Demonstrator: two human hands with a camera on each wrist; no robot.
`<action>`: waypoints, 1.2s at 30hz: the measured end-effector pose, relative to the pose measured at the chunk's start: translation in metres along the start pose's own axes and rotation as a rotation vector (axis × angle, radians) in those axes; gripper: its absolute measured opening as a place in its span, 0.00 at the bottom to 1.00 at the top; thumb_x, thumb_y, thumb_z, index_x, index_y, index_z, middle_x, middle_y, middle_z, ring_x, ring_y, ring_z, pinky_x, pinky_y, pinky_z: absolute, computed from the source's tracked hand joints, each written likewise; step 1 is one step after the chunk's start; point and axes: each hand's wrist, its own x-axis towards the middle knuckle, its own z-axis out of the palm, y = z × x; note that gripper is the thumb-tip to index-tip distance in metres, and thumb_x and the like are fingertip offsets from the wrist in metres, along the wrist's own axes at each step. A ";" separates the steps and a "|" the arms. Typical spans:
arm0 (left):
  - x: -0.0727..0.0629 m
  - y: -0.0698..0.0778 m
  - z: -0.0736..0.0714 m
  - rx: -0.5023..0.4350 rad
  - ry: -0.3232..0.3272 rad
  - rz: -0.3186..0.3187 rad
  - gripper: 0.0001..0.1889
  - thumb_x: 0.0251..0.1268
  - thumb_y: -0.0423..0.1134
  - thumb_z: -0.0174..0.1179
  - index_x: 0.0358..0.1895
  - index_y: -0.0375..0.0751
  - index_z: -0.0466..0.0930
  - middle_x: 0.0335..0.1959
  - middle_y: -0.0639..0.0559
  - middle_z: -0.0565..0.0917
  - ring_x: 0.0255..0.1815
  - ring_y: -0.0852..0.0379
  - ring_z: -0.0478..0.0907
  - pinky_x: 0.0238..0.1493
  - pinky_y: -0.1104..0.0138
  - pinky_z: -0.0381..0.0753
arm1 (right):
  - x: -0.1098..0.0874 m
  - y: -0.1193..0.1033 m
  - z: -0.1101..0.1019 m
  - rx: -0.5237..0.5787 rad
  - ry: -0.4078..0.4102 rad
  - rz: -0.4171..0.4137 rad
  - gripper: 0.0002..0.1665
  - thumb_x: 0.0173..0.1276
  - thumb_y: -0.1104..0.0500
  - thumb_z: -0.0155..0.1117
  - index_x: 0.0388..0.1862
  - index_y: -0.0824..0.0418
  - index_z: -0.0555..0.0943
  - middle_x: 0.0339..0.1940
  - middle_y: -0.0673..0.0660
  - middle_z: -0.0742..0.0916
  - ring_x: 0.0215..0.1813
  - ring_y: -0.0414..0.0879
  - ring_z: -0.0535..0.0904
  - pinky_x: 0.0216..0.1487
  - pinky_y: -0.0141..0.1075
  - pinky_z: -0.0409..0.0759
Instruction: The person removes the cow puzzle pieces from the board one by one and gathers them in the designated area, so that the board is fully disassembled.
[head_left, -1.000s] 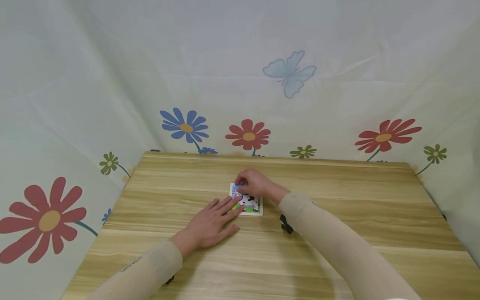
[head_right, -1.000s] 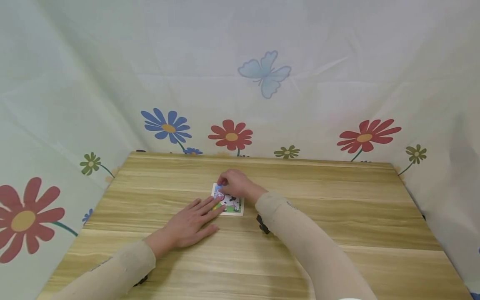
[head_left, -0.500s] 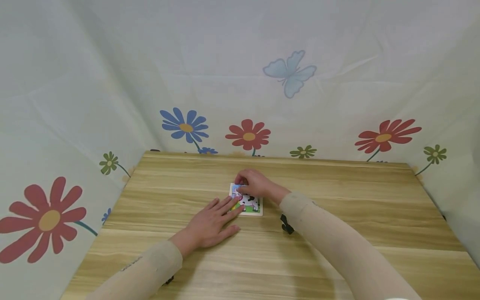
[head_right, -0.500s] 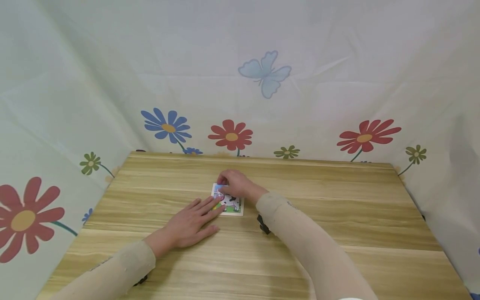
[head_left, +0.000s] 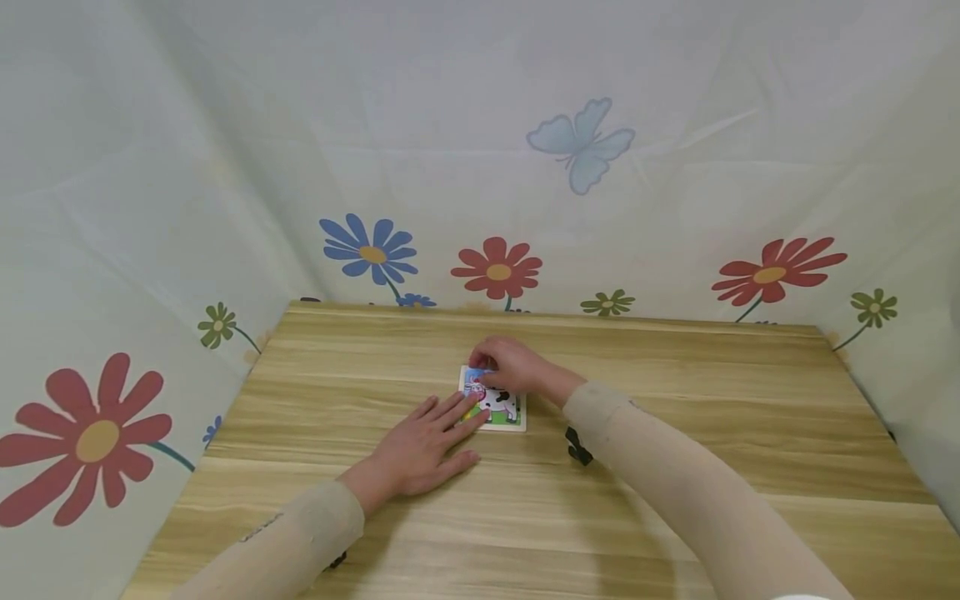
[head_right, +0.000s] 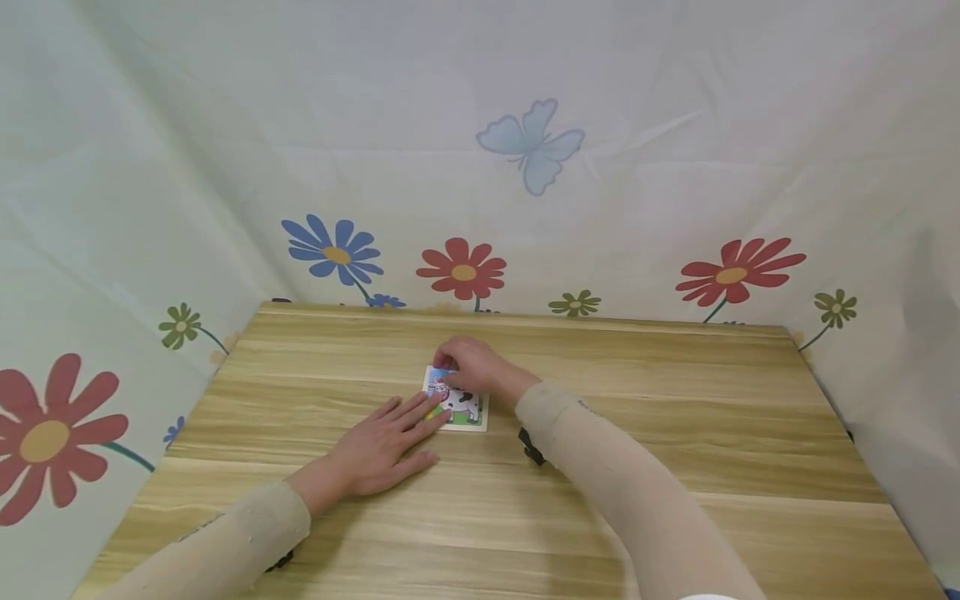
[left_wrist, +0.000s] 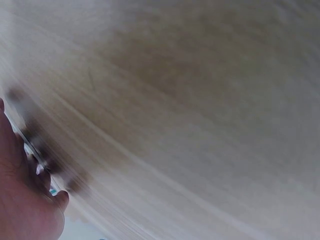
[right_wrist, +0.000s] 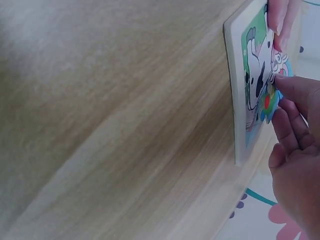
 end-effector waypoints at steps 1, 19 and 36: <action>0.000 0.000 0.000 -0.001 0.002 0.000 0.36 0.86 0.66 0.39 0.88 0.55 0.54 0.90 0.49 0.50 0.89 0.46 0.48 0.85 0.42 0.51 | 0.000 0.000 0.000 -0.006 0.003 -0.004 0.11 0.75 0.60 0.73 0.53 0.59 0.86 0.46 0.53 0.87 0.47 0.45 0.79 0.56 0.40 0.82; 0.000 0.001 -0.001 -0.009 0.005 0.003 0.36 0.86 0.65 0.40 0.88 0.54 0.55 0.89 0.48 0.52 0.89 0.46 0.49 0.85 0.41 0.53 | -0.002 -0.002 -0.004 -0.019 -0.022 -0.018 0.13 0.73 0.68 0.70 0.55 0.60 0.84 0.50 0.54 0.86 0.51 0.47 0.80 0.61 0.42 0.82; -0.001 0.003 -0.005 -0.026 0.010 0.009 0.36 0.86 0.64 0.42 0.87 0.53 0.56 0.89 0.47 0.52 0.89 0.44 0.49 0.84 0.40 0.53 | 0.003 -0.002 -0.006 -0.027 -0.060 0.010 0.13 0.72 0.67 0.71 0.52 0.60 0.82 0.47 0.53 0.84 0.47 0.46 0.77 0.55 0.39 0.81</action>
